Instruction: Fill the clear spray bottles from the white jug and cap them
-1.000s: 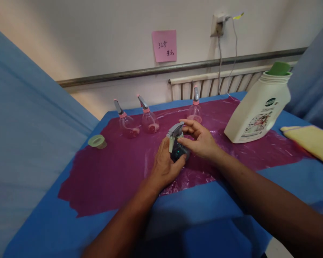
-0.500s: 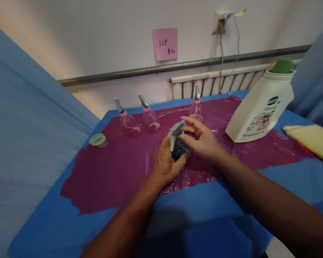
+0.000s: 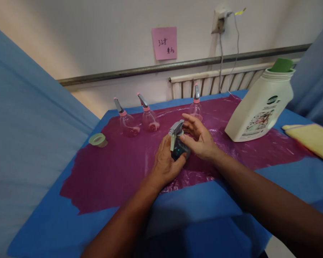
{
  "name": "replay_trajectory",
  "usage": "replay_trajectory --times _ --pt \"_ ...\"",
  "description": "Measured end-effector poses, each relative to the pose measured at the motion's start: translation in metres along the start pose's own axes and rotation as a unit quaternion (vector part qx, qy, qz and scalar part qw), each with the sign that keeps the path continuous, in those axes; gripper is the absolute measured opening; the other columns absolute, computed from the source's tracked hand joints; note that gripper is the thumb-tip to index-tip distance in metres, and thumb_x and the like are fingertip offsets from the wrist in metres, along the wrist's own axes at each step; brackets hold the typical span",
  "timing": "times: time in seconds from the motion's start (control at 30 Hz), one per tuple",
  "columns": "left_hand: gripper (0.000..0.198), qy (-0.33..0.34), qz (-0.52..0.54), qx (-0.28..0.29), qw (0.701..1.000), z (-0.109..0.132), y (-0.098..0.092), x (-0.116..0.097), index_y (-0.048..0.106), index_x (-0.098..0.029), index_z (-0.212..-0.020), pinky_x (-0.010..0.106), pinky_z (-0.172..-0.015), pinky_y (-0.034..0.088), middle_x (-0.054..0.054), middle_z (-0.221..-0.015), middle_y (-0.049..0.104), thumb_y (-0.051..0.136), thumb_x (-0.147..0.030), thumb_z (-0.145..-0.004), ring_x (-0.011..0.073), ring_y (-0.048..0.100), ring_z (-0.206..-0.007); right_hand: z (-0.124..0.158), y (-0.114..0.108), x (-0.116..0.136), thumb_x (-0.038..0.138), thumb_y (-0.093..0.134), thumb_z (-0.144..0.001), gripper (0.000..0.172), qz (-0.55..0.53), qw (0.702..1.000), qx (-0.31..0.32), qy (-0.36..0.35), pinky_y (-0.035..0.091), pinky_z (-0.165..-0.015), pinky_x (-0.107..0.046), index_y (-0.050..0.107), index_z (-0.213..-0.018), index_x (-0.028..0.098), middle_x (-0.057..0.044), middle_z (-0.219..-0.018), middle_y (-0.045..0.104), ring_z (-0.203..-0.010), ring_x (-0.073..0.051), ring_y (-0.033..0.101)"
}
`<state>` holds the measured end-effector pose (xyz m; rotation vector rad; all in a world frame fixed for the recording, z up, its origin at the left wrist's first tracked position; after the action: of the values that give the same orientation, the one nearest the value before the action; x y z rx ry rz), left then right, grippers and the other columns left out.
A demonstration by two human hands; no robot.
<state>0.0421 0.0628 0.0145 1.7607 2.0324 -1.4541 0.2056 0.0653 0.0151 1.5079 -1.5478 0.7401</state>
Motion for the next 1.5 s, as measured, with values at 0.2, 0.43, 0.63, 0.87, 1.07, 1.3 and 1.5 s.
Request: replay_trajectory --times 0.2,0.43,0.63,0.87,1.07,1.3,1.5 --pt "0.073 -0.018 0.003 0.001 1.000 -0.001 0.000 0.002 0.051 -0.031 -0.162 0.059 -0.117 0.062 0.011 -0.150 0.071 0.083 -0.025 -0.097 0.0343 0.073 -0.135 0.002 -0.003 -0.005 0.044 0.088 -0.095 0.081 0.019 0.999 0.006 0.030 0.062 -0.117 -0.051 0.054 -0.168 0.036 -0.006 -0.127 0.083 -0.124 -0.026 0.078" --pt "0.072 -0.024 0.015 0.006 1.000 -0.002 0.001 -0.001 0.052 -0.030 -0.160 0.058 -0.117 0.062 0.012 -0.149 0.071 0.083 -0.024 -0.096 0.0346 0.073 -0.136 -0.001 0.000 0.003 0.037 0.089 -0.093 0.073 0.013 1.000 0.008 -0.009 0.060 -0.122 -0.053 0.060 -0.160 0.035 -0.005 -0.124 0.083 -0.121 -0.025 0.080" --pt "0.073 -0.013 0.021 0.010 1.000 -0.002 0.002 -0.002 0.053 -0.030 -0.162 0.059 -0.123 0.060 0.012 -0.155 0.069 0.081 -0.021 -0.095 0.0355 0.070 -0.144 0.003 0.001 0.000 0.045 0.085 -0.100 0.073 -0.007 0.998 0.047 0.028 0.057 -0.128 -0.055 0.057 -0.167 0.033 -0.010 -0.143 0.083 -0.139 -0.028 0.077" --pt "0.072 -0.024 0.033 0.025 0.999 -0.002 0.002 -0.003 0.052 -0.029 -0.161 0.061 -0.125 0.059 0.012 -0.153 0.070 0.079 -0.019 -0.095 0.0355 0.070 -0.144 0.000 -0.004 0.003 0.047 0.092 -0.094 0.071 0.009 0.997 0.050 0.062 0.062 -0.123 -0.051 0.068 -0.158 0.029 -0.012 -0.144 0.083 -0.141 -0.029 0.076" --pt "0.079 -0.036 0.039 0.029 0.998 0.002 0.005 0.002 0.048 -0.028 -0.168 0.065 -0.129 0.057 0.015 -0.164 0.066 0.080 -0.022 -0.095 0.0379 0.068 -0.151 0.000 -0.008 0.001 0.049 0.101 -0.086 0.065 -0.014 0.997 0.040 0.064 0.065 -0.119 -0.055 0.077 -0.144 0.033 -0.008 -0.135 0.086 -0.132 -0.030 0.080" --pt "0.088 -0.013 0.022 0.015 1.000 0.009 0.001 0.003 0.033 -0.026 -0.181 0.067 -0.137 0.050 0.019 -0.175 0.058 0.075 -0.025 -0.103 0.0372 0.058 -0.165 -0.004 -0.032 0.011 0.047 0.109 -0.074 0.072 0.006 0.998 -0.041 0.040 0.067 -0.107 -0.051 0.078 -0.138 0.035 -0.005 -0.129 0.086 -0.113 -0.027 0.080" --pt "0.059 0.037 -0.017 0.005 0.999 0.010 0.001 -0.005 0.057 -0.022 -0.164 0.061 -0.129 0.058 0.018 -0.163 0.068 0.069 -0.023 -0.106 0.0351 0.067 -0.153 -0.004 -0.048 0.007 0.051 0.109 -0.071 0.051 0.074 0.991 -0.101 0.044 0.065 -0.096 -0.048 0.081 -0.107 0.029 -0.003 -0.109 0.085 -0.096 -0.025 0.077"
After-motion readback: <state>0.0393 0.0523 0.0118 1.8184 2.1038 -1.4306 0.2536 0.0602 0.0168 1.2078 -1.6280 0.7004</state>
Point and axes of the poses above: each hand's wrist, its own z-axis away from the middle knuckle, its own y-axis out of the palm, x = y × z, the point moved 8 cm from there along -z, towards the middle knuckle
